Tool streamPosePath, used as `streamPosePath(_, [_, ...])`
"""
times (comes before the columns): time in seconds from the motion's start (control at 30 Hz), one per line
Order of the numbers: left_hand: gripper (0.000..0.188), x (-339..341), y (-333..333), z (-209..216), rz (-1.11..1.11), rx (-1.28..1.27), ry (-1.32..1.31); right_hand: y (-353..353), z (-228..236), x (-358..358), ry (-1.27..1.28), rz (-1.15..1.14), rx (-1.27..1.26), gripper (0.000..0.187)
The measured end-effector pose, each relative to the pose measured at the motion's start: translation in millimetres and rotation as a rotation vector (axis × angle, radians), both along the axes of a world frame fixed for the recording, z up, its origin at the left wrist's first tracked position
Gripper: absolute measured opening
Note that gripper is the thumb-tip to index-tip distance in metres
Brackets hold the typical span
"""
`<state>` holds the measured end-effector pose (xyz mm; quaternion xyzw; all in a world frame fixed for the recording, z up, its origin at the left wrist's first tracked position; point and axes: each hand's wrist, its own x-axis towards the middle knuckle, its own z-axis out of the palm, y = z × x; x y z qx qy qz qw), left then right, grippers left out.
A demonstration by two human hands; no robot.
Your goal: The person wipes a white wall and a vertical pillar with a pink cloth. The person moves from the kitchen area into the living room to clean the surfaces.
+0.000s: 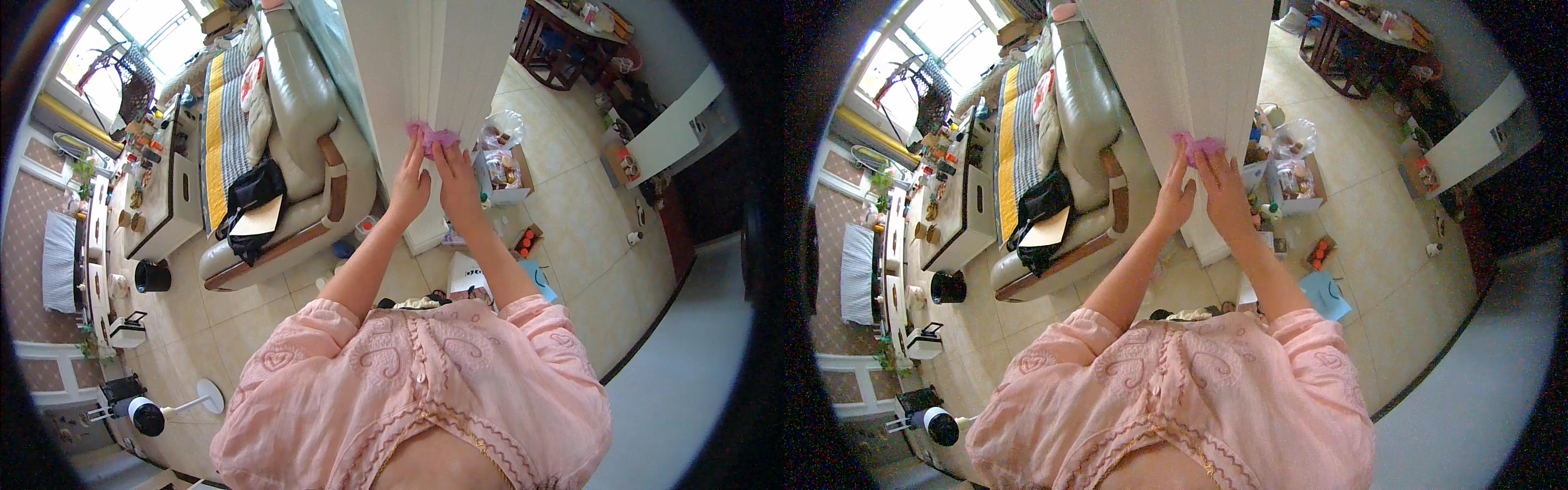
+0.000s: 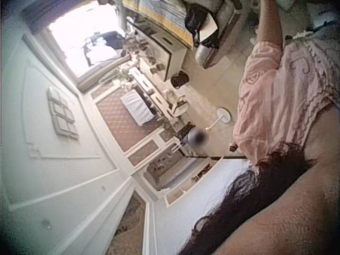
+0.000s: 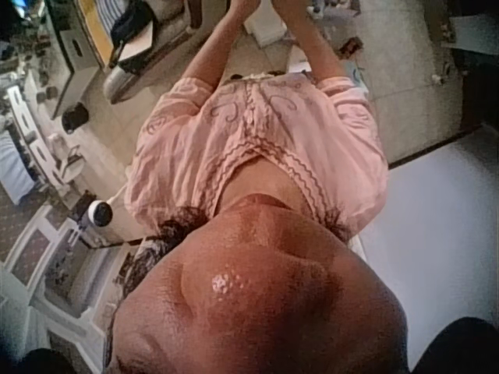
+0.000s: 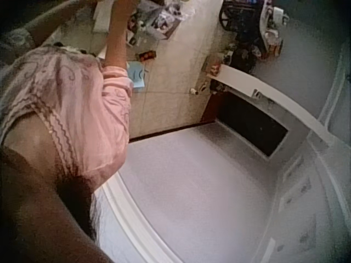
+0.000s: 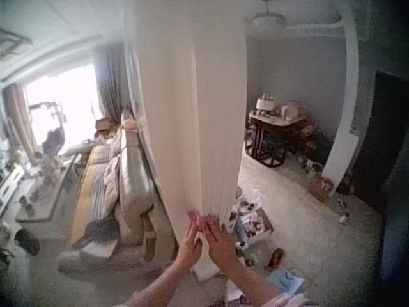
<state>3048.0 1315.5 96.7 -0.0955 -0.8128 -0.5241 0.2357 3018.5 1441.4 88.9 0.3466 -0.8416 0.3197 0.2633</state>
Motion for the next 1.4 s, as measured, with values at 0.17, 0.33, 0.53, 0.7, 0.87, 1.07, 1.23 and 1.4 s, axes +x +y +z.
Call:
streamPosePath(0.17, [0.075,-6,2,-12,-0.039,0.110,0.014,-8,12,21,-0.073,-0.064,0.001,0.067])
streamPosePath(0.33, [0.075,-2,8,49,-0.151,0.146,0.074,-24,51,23,-0.090,-0.019,-0.217,0.066])
streamPosePath(0.53, [0.078,3,3,10,-0.101,-0.049,0.029,-20,18,19,-0.103,-0.037,-0.100,0.062])
streamPosePath(0.7, [0.081,3,2,-29,-0.112,-0.114,-0.033,-11,-20,20,-0.072,-0.035,0.004,0.062])
streamPosePath(0.87, [0.085,5,4,-56,-0.112,-0.078,-0.112,-6,-48,23,-0.193,-0.085,0.150,0.064])
streamPosePath(1.07, [0.089,0,4,-115,-0.128,0.025,-0.176,5,-80,27,-0.205,-0.087,0.290,0.068])
streamPosePath(1.23, [0.083,-23,-4,-163,-0.310,0.526,-0.357,-2,-95,34,-0.457,0.115,-0.021,0.061])
streamPosePath(1.4, [0.065,3,5,-33,-0.371,0.837,-0.460,-20,-4,46,-1.189,0.523,-1.124,0.056])
